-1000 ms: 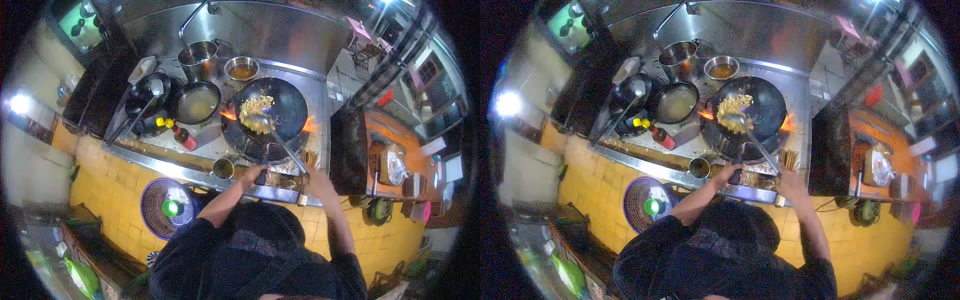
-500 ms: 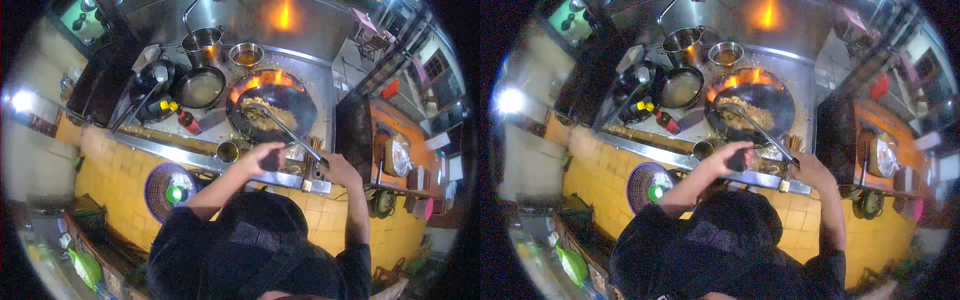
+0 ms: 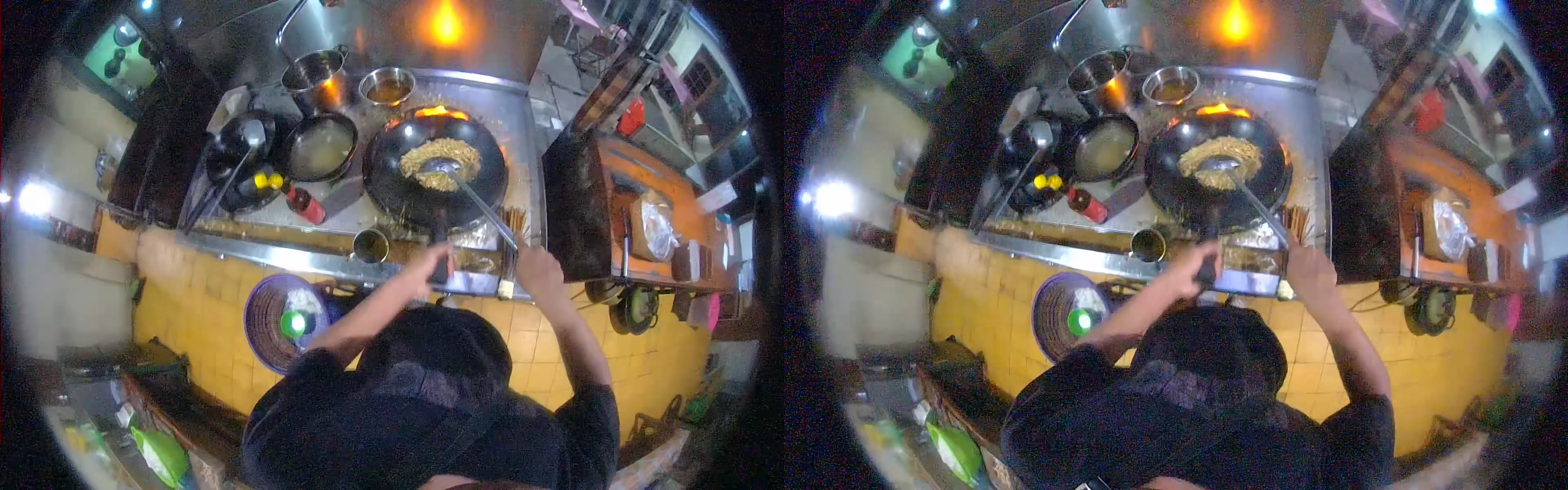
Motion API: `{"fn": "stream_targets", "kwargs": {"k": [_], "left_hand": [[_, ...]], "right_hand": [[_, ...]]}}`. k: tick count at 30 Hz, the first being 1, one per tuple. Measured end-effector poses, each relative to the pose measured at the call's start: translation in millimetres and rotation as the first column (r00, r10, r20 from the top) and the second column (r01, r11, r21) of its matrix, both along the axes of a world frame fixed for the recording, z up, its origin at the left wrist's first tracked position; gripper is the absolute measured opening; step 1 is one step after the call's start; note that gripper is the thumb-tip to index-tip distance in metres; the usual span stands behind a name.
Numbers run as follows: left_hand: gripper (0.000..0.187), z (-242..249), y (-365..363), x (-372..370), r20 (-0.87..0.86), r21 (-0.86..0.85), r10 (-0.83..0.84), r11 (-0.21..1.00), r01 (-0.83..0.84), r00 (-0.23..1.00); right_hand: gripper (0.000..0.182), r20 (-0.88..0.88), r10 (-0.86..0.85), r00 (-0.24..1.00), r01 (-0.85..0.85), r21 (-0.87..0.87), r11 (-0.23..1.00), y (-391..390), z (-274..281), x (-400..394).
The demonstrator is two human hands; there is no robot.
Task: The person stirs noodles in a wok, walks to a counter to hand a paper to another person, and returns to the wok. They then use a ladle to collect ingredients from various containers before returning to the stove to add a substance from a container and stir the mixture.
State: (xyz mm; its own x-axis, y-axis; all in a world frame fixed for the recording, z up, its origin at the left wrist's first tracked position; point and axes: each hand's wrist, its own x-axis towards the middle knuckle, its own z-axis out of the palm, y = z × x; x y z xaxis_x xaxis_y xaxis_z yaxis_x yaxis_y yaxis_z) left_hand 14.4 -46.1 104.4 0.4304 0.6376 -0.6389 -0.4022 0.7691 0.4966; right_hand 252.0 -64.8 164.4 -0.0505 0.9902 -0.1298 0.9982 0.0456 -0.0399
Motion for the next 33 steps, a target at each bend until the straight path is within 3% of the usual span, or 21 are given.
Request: {"fn": "stream_targets", "kwargs": {"k": [4,6,7,8,11,13,14,16,18,20,22,23,25,26,27,28,29,30,31,33], "left_hand": [[0.019,66.8,-48.8,4.9,0.009,-0.101,-0.15,0.984,0.15,0.989],[0.021,27.0,-23.1,0.4,-0.077,-0.089,-0.109,0.991,0.102,0.991],[0.017,-5.6,-11.7,0.9,-0.058,0.028,-0.018,0.999,0.02,0.998],[0.014,-42.1,-0.8,1.6,-0.032,0.142,0.069,0.988,-0.064,0.997],[0.013,-122.0,35.8,-5.1,-0.025,0.223,0.097,0.971,-0.089,0.995],[0.013,-100.6,44.5,-6.3,-0.063,0.208,0.115,0.973,-0.1,0.991],[0.014,-93.1,45.2,-5.1,-0.095,0.188,0.135,0.975,-0.115,0.986],[0.017,-82.4,43.8,-9.1,-0.094,0.227,0.093,0.971,-0.07,0.991],[0.023,-54.4,39.5,-11.6,-0.388,0.242,0.054,0.969,0.045,0.92],[0.029,-52.9,39.5,-14.0,-0.549,0.271,0.062,0.957,0.106,0.834],[0.033,-101.0,44.7,-16.6,-0.21,0.267,0.06,0.964,-0.002,0.976],[0.014,-81.7,42.6,-9.1,-0.212,0.219,0.138,0.972,-0.091,0.968],[0.016,-96.0,45.3,-9.9,-0.199,0.199,0.137,0.975,-0.097,0.97],[0.018,-103.3,46.5,-8.6,-0.187,0.177,0.136,0.979,-0.103,0.973],[0.018,-116.4,45.8,-9.0,-0.18,0.171,0.139,0.979,-0.108,0.974],[0.019,-131.1,45.8,-12.1,-0.132,0.176,0.098,0.982,-0.074,0.986],[0.02,-143.6,52.7,-16.0,-0.085,0.193,0.052,0.981,-0.035,0.995],[0.021,-148.5,58.1,-19.1,-0.041,0.21,0.002,0.978,0.006,0.999],[0.02,-137.8,58.5,-21.0,-0.188,0.231,0.002,0.972,0.042,0.982],[0.019,-115.5,53.2,-22.8,-0.113,0.193,0.014,0.981,0.008,0.994]], "right_hand": [[0.045,-0.107,-0.039,0.993,0.04,0.006,0.999,-6.2,65.3,3.6],[0.049,-0.358,-0.087,0.93,0.091,-0.007,0.996,-20.3,69.9,12.0],[0.049,-0.355,-0.084,0.931,0.088,-0.006,0.996,-19.0,66.7,9.7],[0.051,-0.391,-0.122,0.912,0.123,-0.022,0.992,-17.6,57.3,1.9],[0.054,-0.433,-0.147,0.89,0.162,-0.002,0.987,4.5,6.6,-34.4],[0.051,-0.359,-0.021,0.933,0.064,0.108,0.992,29.6,-88.8,-36.4],[0.051,-0.355,-0.022,0.935,0.065,0.11,0.992,34.1,-97.1,-36.9],[0.048,-0.23,-0.081,0.97,0.065,-0.077,0.995,52.7,-92.1,-39.3],[0.046,-0.296,-0.071,0.953,0.057,-0.056,0.997,62.7,-65.2,-21.1],[0.046,-0.378,-0.077,0.922,0.076,-0.018,0.997,57.9,-32.5,-14.2],[0.04,-0.317,-0.141,0.938,0.152,0.01,0.988,41.4,-55.7,-28.8],[0.039,-0.452,-0.168,0.876,0.203,0.031,0.979,36.5,-100.0,-38.7],[0.037,-0.572,-0.183,0.799,0.252,0.043,0.967,38.7,-105.0,-56.0],[0.036,-0.727,-0.359,0.585,0.209,-0.293,0.933,50.5,-104.2,-56.3],[0.034,-0.751,-0.566,0.341,0.067,-0.581,0.811,60.2,-87.0,-57.2],[0.037,-0.744,-0.557,0.369,0.0,-0.599,0.801,67.6,-62.6,-46.2],[0.04,-0.731,-0.216,0.647,-0.035,-0.311,0.95,69.1,-61.1,-30.7],[0.042,-0.537,0.128,0.834,-0.164,-0.02,0.986,66.9,-59.9,-18.3],[0.042,-0.534,0.123,0.836,-0.155,-0.014,0.988,57.2,-46.1,-13.8],[0.029,-0.494,0.222,0.841,-0.2,0.098,0.975,37.8,-16.4,-4.9]]}}
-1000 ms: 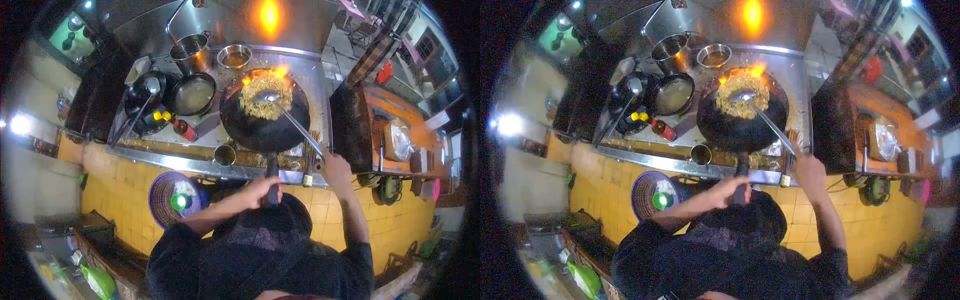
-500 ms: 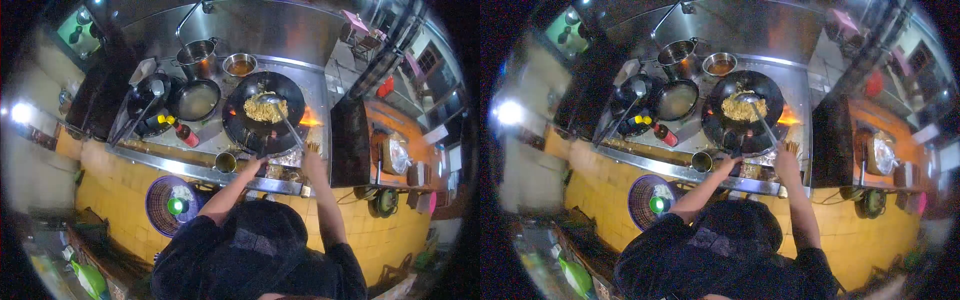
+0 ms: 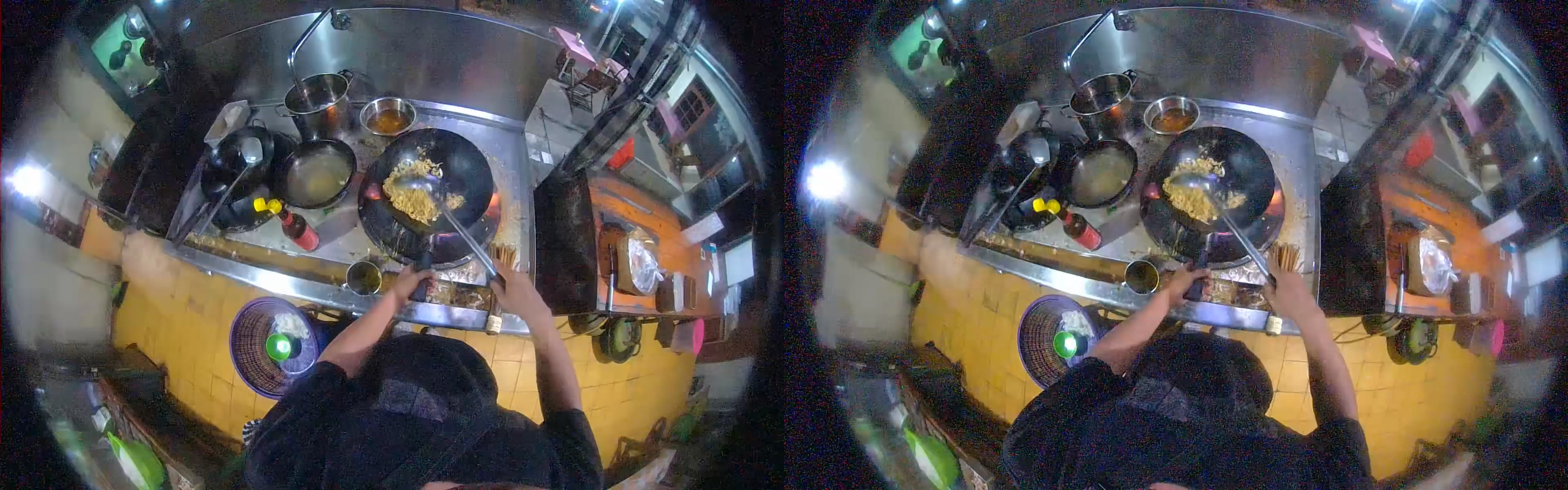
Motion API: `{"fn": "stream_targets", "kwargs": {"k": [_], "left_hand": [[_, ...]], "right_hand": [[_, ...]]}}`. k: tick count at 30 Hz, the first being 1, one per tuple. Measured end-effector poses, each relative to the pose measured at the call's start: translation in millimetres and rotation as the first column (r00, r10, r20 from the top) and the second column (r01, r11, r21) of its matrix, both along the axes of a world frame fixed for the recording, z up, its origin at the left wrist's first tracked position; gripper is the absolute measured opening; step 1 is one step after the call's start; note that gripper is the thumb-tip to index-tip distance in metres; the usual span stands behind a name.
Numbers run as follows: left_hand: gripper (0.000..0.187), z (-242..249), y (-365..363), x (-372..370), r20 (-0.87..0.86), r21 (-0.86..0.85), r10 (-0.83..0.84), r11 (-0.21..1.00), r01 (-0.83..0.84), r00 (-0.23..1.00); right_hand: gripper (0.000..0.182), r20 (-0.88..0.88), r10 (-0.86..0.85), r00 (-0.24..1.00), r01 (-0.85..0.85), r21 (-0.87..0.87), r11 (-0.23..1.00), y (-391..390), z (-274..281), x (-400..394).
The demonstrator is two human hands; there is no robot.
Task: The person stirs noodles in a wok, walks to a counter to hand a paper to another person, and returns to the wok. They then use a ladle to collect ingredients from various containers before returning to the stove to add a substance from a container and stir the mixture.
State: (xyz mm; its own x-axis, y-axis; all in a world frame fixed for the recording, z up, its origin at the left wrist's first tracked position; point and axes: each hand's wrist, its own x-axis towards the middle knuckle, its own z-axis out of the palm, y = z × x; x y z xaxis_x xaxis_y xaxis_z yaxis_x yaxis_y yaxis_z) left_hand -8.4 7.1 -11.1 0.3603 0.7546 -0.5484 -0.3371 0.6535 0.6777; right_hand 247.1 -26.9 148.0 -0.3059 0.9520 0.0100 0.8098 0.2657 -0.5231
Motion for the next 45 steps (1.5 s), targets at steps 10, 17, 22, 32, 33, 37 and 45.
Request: {"fn": "stream_targets", "kwargs": {"k": [10,17,22,32,33,37,45], "left_hand": [[0.014,112.2,-20.2,36.5,0.366,-0.249,0.162,0.966,-0.071,0.916],[0.017,141.5,-13.6,4.4,0.403,-0.209,-0.079,0.962,0.176,0.912],[0.019,172.1,-82.3,38.7,0.113,-0.36,-0.057,0.928,0.094,0.992],[0.02,144.1,-61.5,28.6,-0.031,-0.242,-0.074,0.968,0.064,0.997],[0.019,152.5,-82.5,31.8,0.077,-0.191,-0.128,0.971,0.14,0.989],[0.025,176.5,-76.8,26.3,-0.051,-0.241,-0.309,0.927,0.288,0.95],[0.023,158.9,-97.0,23.6,0.011,-0.234,-0.217,0.949,0.213,0.976]], "right_hand": [[0.041,0.077,0.009,0.997,0.008,-0.214,0.977,12.7,46.6,0.7],[0.042,0.063,0.057,0.996,-0.031,-0.35,0.936,-11.8,102.3,0.4],[0.047,0.222,-0.02,0.975,0.08,-0.265,0.961,-27.3,93.1,-1.8],[0.045,0.456,-0.092,0.885,0.203,-0.2,0.959,-38.3,58.0,-7.3],[0.038,0.434,-0.118,0.893,0.2,-0.149,0.968,-43.5,58.4,-10.8],[0.032,0.354,0.038,0.934,-0.024,-0.044,0.999,-50.6,73.3,4.5],[0.05,0.508,-0.183,0.842,0.264,-0.091,0.96,-43.3,48.3,12.2]]}}
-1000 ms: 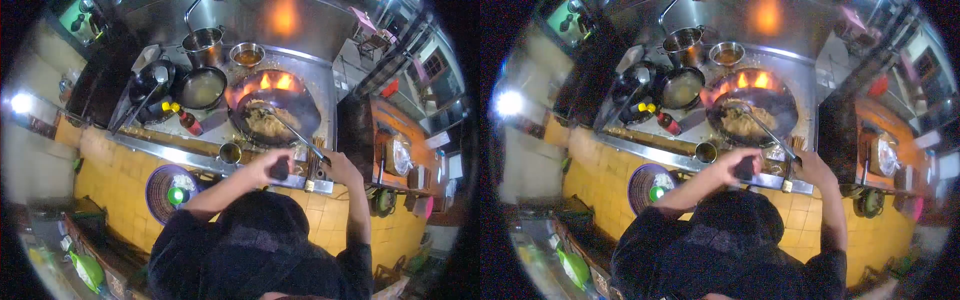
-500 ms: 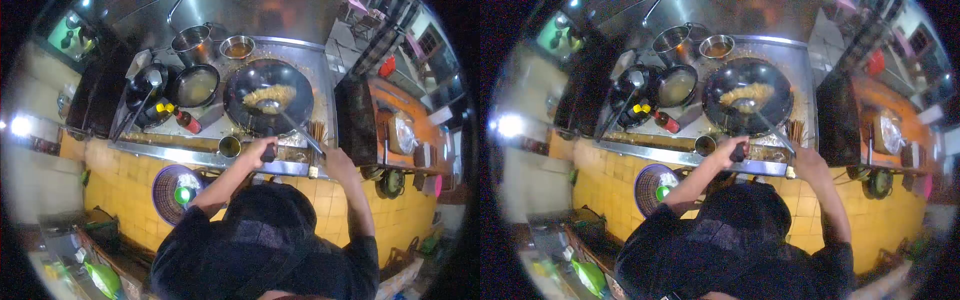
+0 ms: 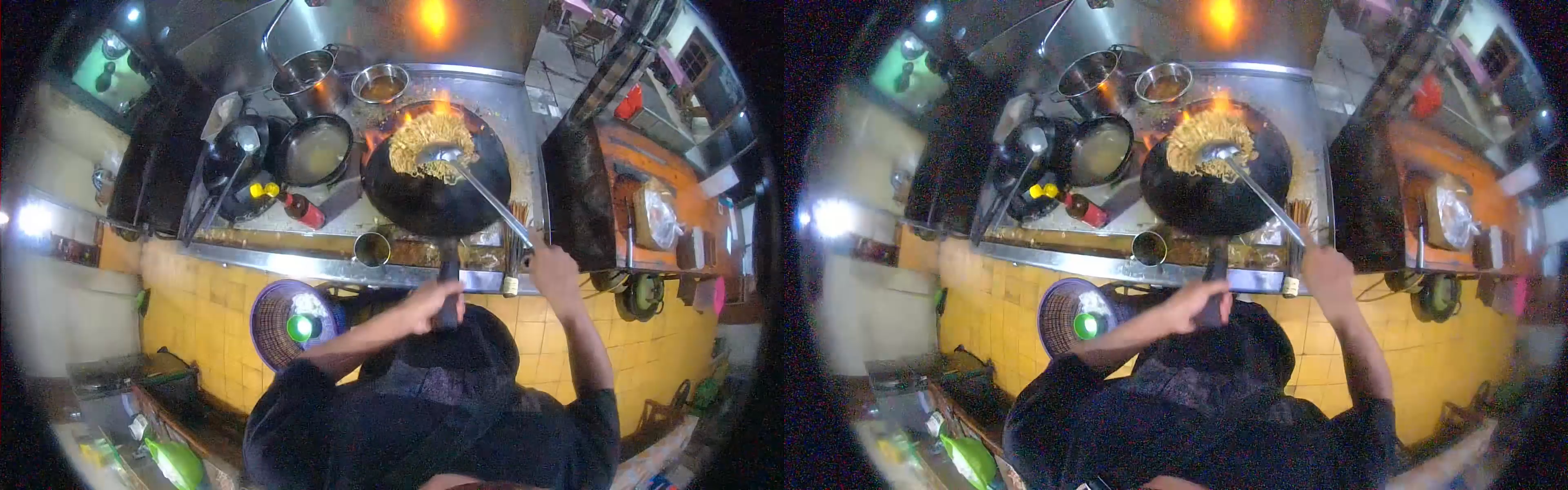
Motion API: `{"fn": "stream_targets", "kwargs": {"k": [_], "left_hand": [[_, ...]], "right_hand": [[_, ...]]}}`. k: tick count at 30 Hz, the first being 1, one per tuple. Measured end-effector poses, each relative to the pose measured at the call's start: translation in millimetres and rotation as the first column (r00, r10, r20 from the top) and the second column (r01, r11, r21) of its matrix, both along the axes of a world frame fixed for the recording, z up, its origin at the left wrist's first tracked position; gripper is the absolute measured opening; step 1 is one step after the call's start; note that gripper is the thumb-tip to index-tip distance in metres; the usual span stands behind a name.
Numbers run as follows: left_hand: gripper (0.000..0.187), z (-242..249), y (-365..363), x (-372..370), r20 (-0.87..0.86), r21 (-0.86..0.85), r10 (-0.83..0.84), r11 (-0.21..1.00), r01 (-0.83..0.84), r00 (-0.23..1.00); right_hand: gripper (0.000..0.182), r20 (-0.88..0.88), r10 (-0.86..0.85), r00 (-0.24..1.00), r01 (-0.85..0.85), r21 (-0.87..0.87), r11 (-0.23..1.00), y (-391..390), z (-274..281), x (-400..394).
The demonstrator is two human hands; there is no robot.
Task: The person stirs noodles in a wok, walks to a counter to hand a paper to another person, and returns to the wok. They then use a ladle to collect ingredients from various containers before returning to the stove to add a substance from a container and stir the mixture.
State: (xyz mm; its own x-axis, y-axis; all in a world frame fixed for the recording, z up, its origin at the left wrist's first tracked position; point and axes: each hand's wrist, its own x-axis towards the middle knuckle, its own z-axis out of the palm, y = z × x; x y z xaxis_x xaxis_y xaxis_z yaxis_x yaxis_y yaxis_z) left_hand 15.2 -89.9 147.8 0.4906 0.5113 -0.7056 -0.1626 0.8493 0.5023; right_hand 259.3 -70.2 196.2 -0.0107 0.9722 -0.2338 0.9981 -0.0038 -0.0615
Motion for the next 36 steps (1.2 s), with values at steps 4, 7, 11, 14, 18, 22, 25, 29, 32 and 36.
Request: {"fn": "stream_targets", "kwargs": {"k": [4,7,11,14,18,22,25,29,32,36], "left_hand": [[0.02,-37.2,21.4,-5.6,0.026,0.053,0.014,0.998,-0.015,1.0],[0.008,-127.9,67.0,-7.0,-0.044,0.296,0.158,0.945,-0.138,0.986],[0.01,-126.5,86.9,-3.2,-0.046,0.298,0.313,0.911,-0.286,0.949],[0.011,-136.1,91.6,-4.8,-0.095,0.326,0.264,0.919,-0.221,0.96],[0.014,-151.9,94.5,-6.4,-0.092,0.342,0.246,0.918,-0.201,0.965],[0.017,-151.3,94.0,-6.0,0.004,0.24,0.255,0.938,-0.249,0.967],[0.011,-138.9,91.9,-5.7,-0.074,0.309,0.275,0.92,-0.24,0.959],[0.012,-140.4,94.4,-8.9,-0.099,0.357,0.262,0.91,-0.212,0.96],[0.013,-150.9,93.8,-9.2,0.007,0.331,0.251,0.913,-0.239,0.968],[0.02,-188.3,102.6,-5.9,-0.02,0.285,0.213,0.938,-0.199,0.977]], "right_hand": [[0.054,-0.243,-0.052,0.969,0.066,0.048,0.997,-16.6,36.9,6.7],[0.053,-0.445,0.08,0.892,0.051,0.275,0.96,-9.4,0.0,-4.0],[0.051,-0.279,-0.054,0.959,0.107,0.181,0.978,37.9,-102.9,-43.0],[0.05,-0.213,-0.112,0.971,0.103,-0.055,0.993,59.7,-130.2,-45.2],[0.051,-0.361,-0.095,0.928,0.134,0.084,0.988,57.7,-54.5,-26.4],[0.038,-0.547,-0.197,0.814,0.279,0.07,0.958,39.2,-118.7,-53.3],[0.041,-0.737,-0.326,0.592,0.138,-0.306,0.942,72.7,-154.5,-53.3],[0.041,-0.479,0.157,0.864,-0.117,0.112,0.987,63.5,-38.1,-35.0],[0.039,-0.4,0.213,0.891,-0.177,0.126,0.976,44.5,-18.5,-20.4],[0.042,-0.271,-0.159,0.949,0.151,-0.052,0.987,48.3,-38.2,-76.3]]}}
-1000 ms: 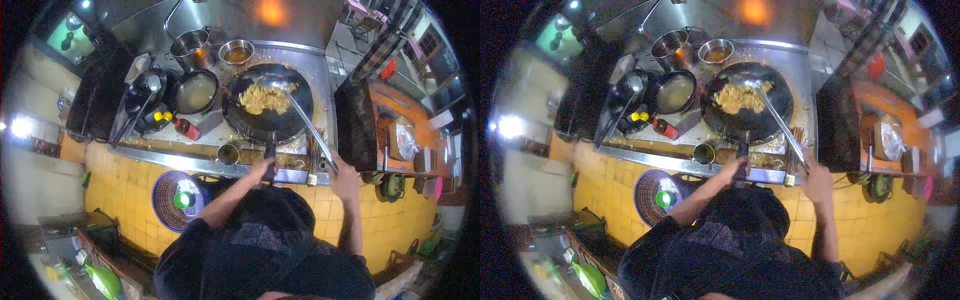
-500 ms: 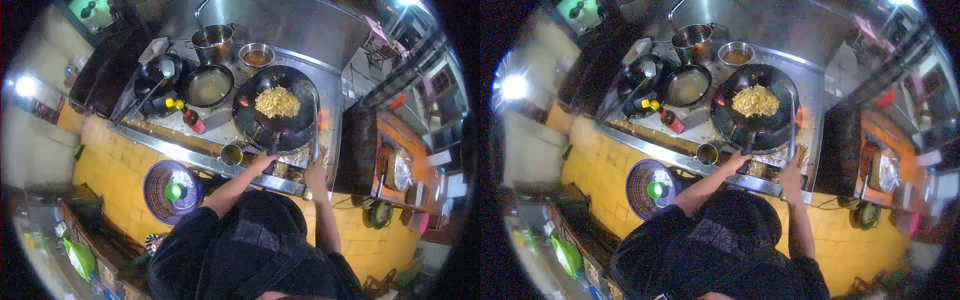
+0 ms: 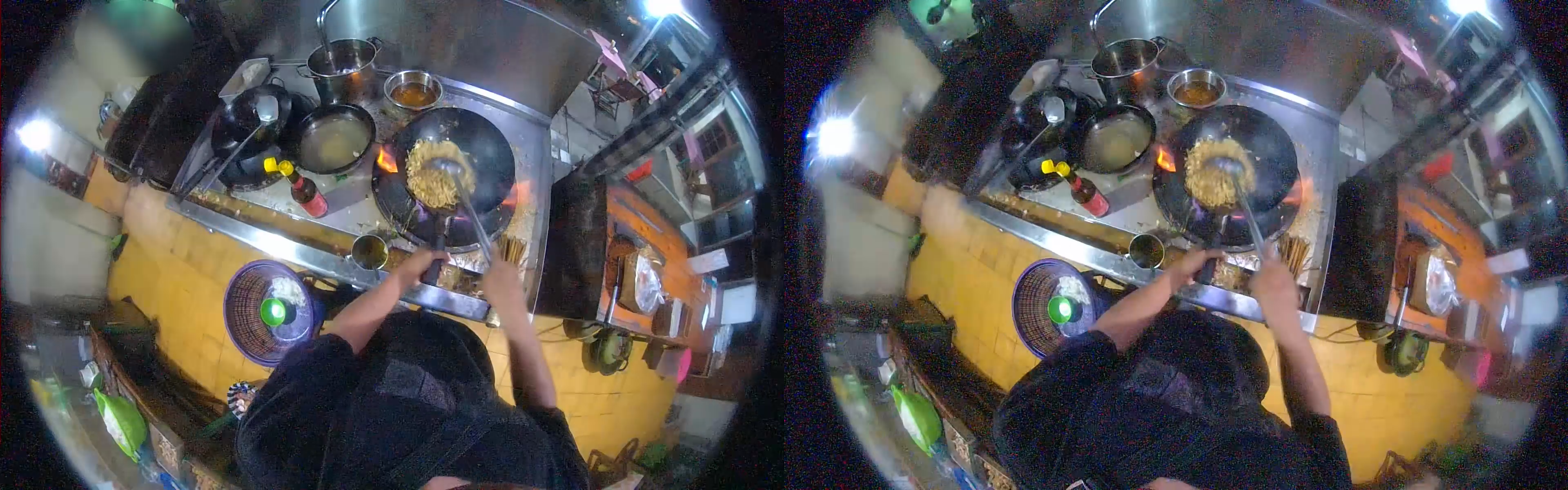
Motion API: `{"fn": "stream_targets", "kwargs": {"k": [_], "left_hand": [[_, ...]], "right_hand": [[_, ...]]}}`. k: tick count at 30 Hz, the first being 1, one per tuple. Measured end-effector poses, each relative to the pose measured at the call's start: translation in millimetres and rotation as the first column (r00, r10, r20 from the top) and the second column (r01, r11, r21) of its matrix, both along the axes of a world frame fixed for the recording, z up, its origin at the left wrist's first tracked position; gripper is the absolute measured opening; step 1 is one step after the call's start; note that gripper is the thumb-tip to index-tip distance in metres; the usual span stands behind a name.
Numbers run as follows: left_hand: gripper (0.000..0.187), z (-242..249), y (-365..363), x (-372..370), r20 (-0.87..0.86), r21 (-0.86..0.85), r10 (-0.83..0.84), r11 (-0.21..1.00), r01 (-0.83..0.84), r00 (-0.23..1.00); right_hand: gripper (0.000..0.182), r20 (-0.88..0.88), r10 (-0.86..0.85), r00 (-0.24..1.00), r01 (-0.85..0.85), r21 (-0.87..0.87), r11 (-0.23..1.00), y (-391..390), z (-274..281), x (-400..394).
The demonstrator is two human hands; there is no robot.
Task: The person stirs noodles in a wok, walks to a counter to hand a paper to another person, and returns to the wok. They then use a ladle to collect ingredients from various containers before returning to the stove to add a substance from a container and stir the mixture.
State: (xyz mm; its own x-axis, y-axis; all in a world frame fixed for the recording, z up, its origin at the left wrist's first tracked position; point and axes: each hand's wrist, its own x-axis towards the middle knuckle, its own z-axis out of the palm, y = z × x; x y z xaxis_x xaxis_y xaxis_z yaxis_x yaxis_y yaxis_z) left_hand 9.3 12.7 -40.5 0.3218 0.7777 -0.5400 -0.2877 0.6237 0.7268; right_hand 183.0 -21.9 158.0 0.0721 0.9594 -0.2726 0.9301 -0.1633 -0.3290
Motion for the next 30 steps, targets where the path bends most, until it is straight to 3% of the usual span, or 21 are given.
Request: {"fn": "stream_targets", "kwargs": {"k": [1,3,4,5,6,7,8,10,11,12,16,17,18,19,20,22,23,24,26,28,30], "left_hand": [[0.02,-0.7,3.1,-0.4,-0.002,-0.05,-0.037,0.998,0.037,0.999],[0.021,17.9,4.9,2.1,-0.027,-0.168,-0.031,0.985,0.026,0.999],[0.021,47.0,-0.6,11.7,-0.03,-0.167,-0.033,0.986,0.027,0.999],[0.016,82.5,-11.3,23.7,0.016,-0.227,0.101,0.969,-0.095,0.995],[0.011,121.4,-20.8,31.3,0.053,-0.288,0.233,0.935,-0.209,0.971],[0.011,166.1,-26.8,28.5,0.302,-0.276,0.156,0.959,-0.071,0.94],[0.012,200.4,-34.3,22.6,0.531,-0.237,0.076,0.969,0.062,0.844],[0.015,229.0,-40.4,16.9,0.533,-0.332,0.076,0.935,0.125,0.843],[0.017,232.4,-44.6,14.3,0.533,-0.43,0.087,0.884,0.181,0.841],[0.018,201.1,-30.3,7.5,0.515,-0.396,0.012,0.89,0.225,0.857],[0.019,121.3,-39.9,6.5,0.083,-0.274,0.058,0.961,-0.033,0.995],[0.02,168.5,-64.2,18.9,0.044,-0.329,0.08,0.943,-0.061,0.996],[0.021,175.9,-83.9,21.0,0.12,-0.303,0.012,0.953,0.025,0.993],[0.021,202.5,-100.0,24.4,0.145,-0.319,-0.086,0.939,0.129,0.986],[0.021,225.0,-108.4,23.5,0.159,-0.37,-0.105,0.916,0.158,0.982],[0.02,216.2,-85.1,16.3,0.082,-0.318,-0.255,0.909,0.268,0.963],[0.021,202.0,-65.5,8.9,0.137,-0.352,-0.197,0.906,0.234,0.971],[0.022,175.7,-40.1,-0.7,0.249,-0.275,-0.139,0.939,0.208,0.958],[0.021,130.0,-20.4,-6.7,0.192,-0.155,-0.025,0.986,0.056,0.981],[0.02,144.0,-60.3,11.3,0.207,-0.299,0.082,0.954,-0.017,0.975],[0.019,167.4,-94.5,13.7,0.284,-0.448,-0.027,0.88,0.158,0.958]], "right_hand": [[0.042,0.001,-0.007,1.0,0.007,-0.006,1.0,5.2,-21.5,1.7],[0.044,-0.11,0.187,0.976,-0.175,0.108,0.979,21.0,-55.2,13.4],[0.045,-0.136,0.226,0.965,-0.224,0.027,0.974,24.4,-22.2,28.9],[0.046,-0.169,0.256,0.952,-0.269,-0.06,0.961,18.7,25.3,47.7],[0.047,-0.105,0.359,0.927,-0.359,0.019,0.933,13.4,48.2,62.8],[0.048,-0.175,0.228,0.958,-0.258,-0.174,0.95,6.8,93.4,58.9],[0.048,-0.177,0.224,0.958,-0.254,-0.171,0.952,4.3,101.0,60.8],[0.044,-0.134,0.279,0.951,-0.294,-0.115,0.949,-4.7,105.7,64.4],[0.044,-0.142,0.273,0.952,-0.29,-0.123,0.949,-9.7,107.9,64.3],[0.042,-0.177,0.294,0.939,-0.318,-0.124,0.94,-14.5,110.3,63.8],[0.039,-0.202,0.348,0.916,-0.368,-0.072,0.927,-29.5,98.6,70.0],[0.039,-0.114,0.285,0.952,-0.29,-0.029,0.957,-35.0,94.4,66.6],[0.039,-0.034,0.21,0.977,-0.21,0.011,0.978,-38.5,90.2,60.9],[0.042,0.052,0.202,0.978,-0.198,-0.078,0.977,-37.3,86.6,53.6],[0.042,0.045,0.196,0.98,-0.192,-0.078,0.978,-39.1,77.5,58.1],[0.044,-0.118,0.251,0.961,-0.256,-0.031,0.966,-41.2,60.3,72.6],[0.044,-0.126,0.248,0.961,-0.255,-0.043,0.966,-44.9,58.8,72.3],[0.044,-0.039,0.231,0.972,-0.233,-0.082,0.969,-46.9,58.8,71.8],[0.044,0.049,0.207,0.977,-0.203,-0.09,0.975,-50.0,35.1,74.0],[0.043,0.279,0.157,0.947,-0.201,0.137,0.97,-47.5,-27.2,87.4],[0.047,0.245,0.126,0.961,-0.145,0.062,0.987,-44.3,26.4,75.3]]}}
